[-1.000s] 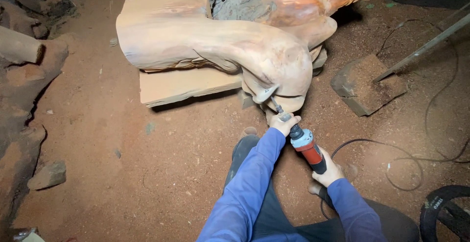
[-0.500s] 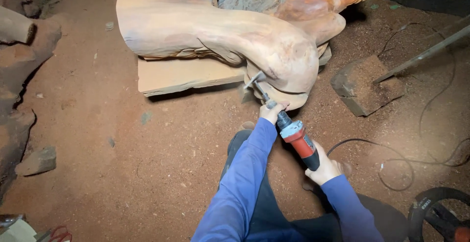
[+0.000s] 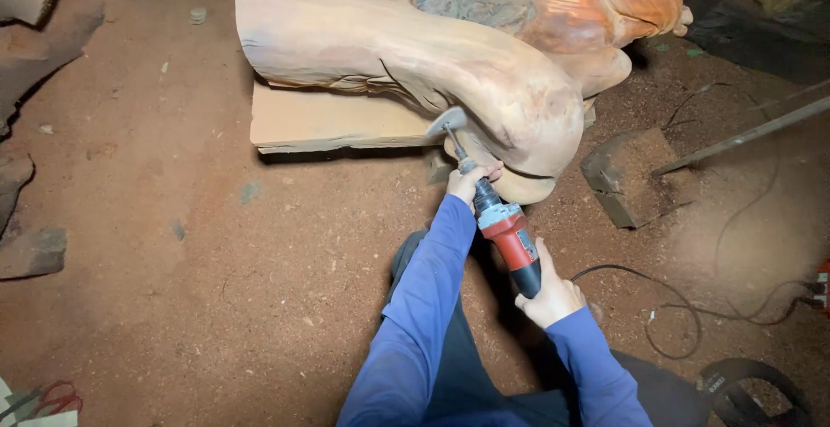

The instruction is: Sanding a large wooden sculpture using a handheld power sander to smooth the surface.

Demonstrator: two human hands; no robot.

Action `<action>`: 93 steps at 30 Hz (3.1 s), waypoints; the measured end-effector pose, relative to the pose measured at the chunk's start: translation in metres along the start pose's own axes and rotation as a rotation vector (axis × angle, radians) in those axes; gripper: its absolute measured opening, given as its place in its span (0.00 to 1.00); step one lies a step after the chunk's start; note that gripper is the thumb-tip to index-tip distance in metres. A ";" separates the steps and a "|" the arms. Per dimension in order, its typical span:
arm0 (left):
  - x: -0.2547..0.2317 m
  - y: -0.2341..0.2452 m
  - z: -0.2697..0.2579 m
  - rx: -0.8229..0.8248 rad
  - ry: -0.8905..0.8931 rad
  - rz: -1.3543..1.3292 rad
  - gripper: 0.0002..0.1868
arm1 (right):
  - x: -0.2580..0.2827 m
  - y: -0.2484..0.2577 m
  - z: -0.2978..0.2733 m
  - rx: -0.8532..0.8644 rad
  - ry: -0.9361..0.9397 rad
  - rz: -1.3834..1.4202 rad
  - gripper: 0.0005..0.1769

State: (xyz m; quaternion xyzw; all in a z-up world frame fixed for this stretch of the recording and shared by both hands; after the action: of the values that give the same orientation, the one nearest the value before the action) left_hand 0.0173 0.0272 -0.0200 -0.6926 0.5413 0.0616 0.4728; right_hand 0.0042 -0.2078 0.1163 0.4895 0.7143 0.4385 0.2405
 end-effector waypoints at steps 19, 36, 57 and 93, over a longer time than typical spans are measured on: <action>-0.015 -0.012 -0.001 0.169 0.047 -0.016 0.10 | -0.007 0.004 0.006 -0.224 0.171 -0.024 0.69; -0.031 -0.018 -0.017 0.414 0.100 -0.018 0.23 | -0.027 0.003 -0.007 -0.437 0.464 -0.084 0.56; -0.032 -0.026 -0.007 0.302 0.183 -0.127 0.18 | -0.020 0.024 0.006 -0.453 0.470 -0.168 0.55; -0.045 -0.023 0.005 0.326 0.012 -0.113 0.16 | -0.008 0.026 0.022 -0.442 0.496 -0.206 0.58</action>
State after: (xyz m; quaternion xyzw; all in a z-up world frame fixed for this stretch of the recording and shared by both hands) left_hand 0.0197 0.0611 0.0175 -0.6363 0.5072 -0.0575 0.5784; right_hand 0.0374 -0.2023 0.1272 0.2295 0.6844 0.6617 0.2025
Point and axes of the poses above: each hand's wrist, its own z-axis towards the middle knuckle, its own y-axis out of the back of the hand, x = y × z, the point moved 3 cm from there along z, towards the middle knuckle, and after that the axes turned 11 degrees about -x, right-handed, at the moved point
